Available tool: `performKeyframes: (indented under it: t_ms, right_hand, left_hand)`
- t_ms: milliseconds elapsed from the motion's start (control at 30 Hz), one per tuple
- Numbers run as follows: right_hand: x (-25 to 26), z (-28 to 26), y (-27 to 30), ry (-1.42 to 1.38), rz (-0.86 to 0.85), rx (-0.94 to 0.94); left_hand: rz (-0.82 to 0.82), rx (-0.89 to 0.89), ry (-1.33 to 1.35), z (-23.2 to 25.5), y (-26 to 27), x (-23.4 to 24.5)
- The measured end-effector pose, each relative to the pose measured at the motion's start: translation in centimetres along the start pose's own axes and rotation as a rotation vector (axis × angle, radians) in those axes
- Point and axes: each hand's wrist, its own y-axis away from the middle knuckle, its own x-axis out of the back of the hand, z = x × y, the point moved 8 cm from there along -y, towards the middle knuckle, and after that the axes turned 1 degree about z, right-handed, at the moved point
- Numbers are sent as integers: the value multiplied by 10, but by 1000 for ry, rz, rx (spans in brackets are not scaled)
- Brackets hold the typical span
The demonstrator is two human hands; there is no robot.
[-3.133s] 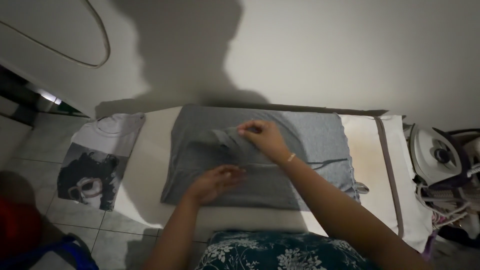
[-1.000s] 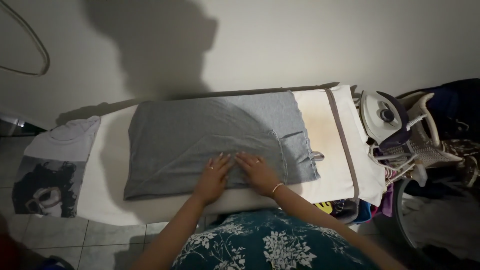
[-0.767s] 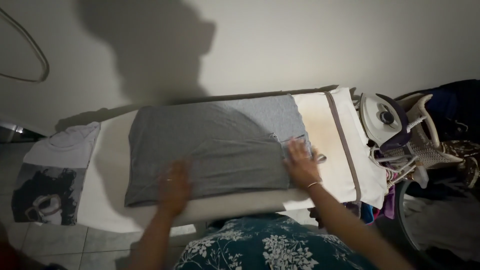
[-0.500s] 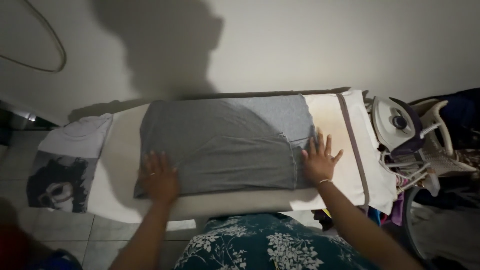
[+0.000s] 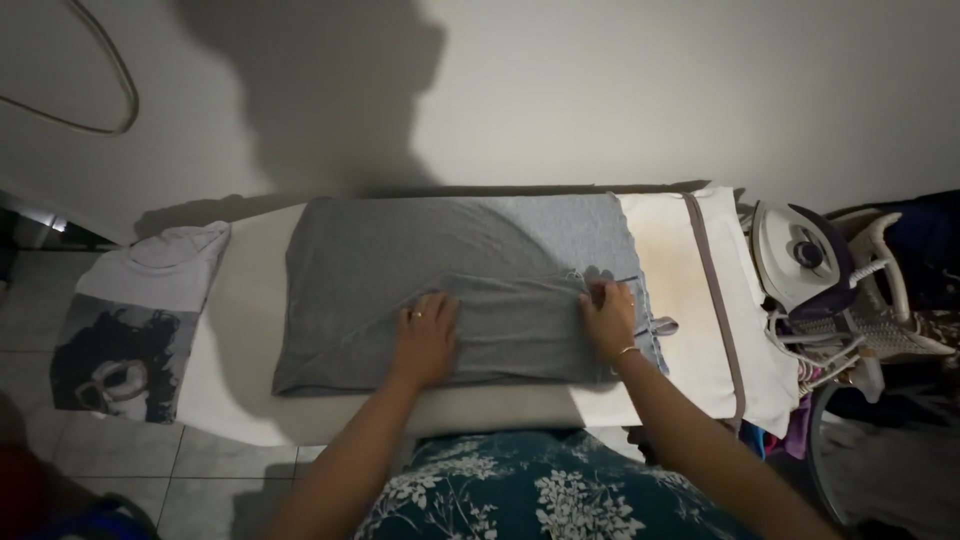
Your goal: The person folds a light gray t-shirt on an ironing board, then picks up a gray pair of shorts from a nearby pile and folds them on the same board. The folded items are placed on the board as the task proceeds.
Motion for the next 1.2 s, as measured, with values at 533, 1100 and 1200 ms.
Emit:
performKeyframes:
  t_ms: [533,1100,1200]
  right_hand:
    - [-53,-117,47,247,-277,507]
    - [-9,-39,0,441,-123,152]
    - [-47,-120,25,235,-273,511]
  left_hand:
    - [312,-129,-71,14,-10,-24]
    - [198,569,-69,-244,39,3]
    - [302,650,-15,-262,24,-3]
